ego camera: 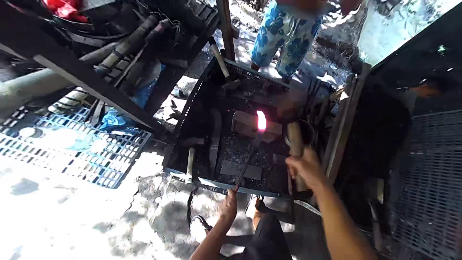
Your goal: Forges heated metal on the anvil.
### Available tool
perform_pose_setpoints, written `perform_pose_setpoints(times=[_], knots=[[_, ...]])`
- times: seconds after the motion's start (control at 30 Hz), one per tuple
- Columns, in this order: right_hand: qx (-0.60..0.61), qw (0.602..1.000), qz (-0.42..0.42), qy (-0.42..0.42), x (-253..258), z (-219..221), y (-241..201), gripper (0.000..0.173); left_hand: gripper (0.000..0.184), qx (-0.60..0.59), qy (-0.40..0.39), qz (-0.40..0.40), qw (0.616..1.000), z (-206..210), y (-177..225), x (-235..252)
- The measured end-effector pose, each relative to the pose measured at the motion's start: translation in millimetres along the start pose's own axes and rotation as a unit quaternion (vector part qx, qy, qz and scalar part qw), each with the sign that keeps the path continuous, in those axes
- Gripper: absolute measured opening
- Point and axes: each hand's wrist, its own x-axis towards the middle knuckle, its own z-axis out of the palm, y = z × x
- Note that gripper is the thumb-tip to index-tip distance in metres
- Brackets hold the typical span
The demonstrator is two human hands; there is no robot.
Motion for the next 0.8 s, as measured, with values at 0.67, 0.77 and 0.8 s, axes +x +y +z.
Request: perform_pose_setpoints(times=[0.67,0.77,0.8], knots=[[0.084,0.995,0.05,0.015,89.4,41.3,29.3,0.025,0.039,0.019,-0.007,-0.002,1.0,-23.5,0.5,-24.2],[-0.055,0.991,-0.1,0.074,7.3,-30.3,-58.9,0.042,0.046,0.009,-0.012,0.002,1.0,-8.6,-12.3,-3.1],[-0.085,0.98,-0.152,0.092,-10.6,-51.1,-87.5,0.044,0.046,0.01,-0.018,0.002,1.0,-3.5,-17.9,0.5]])
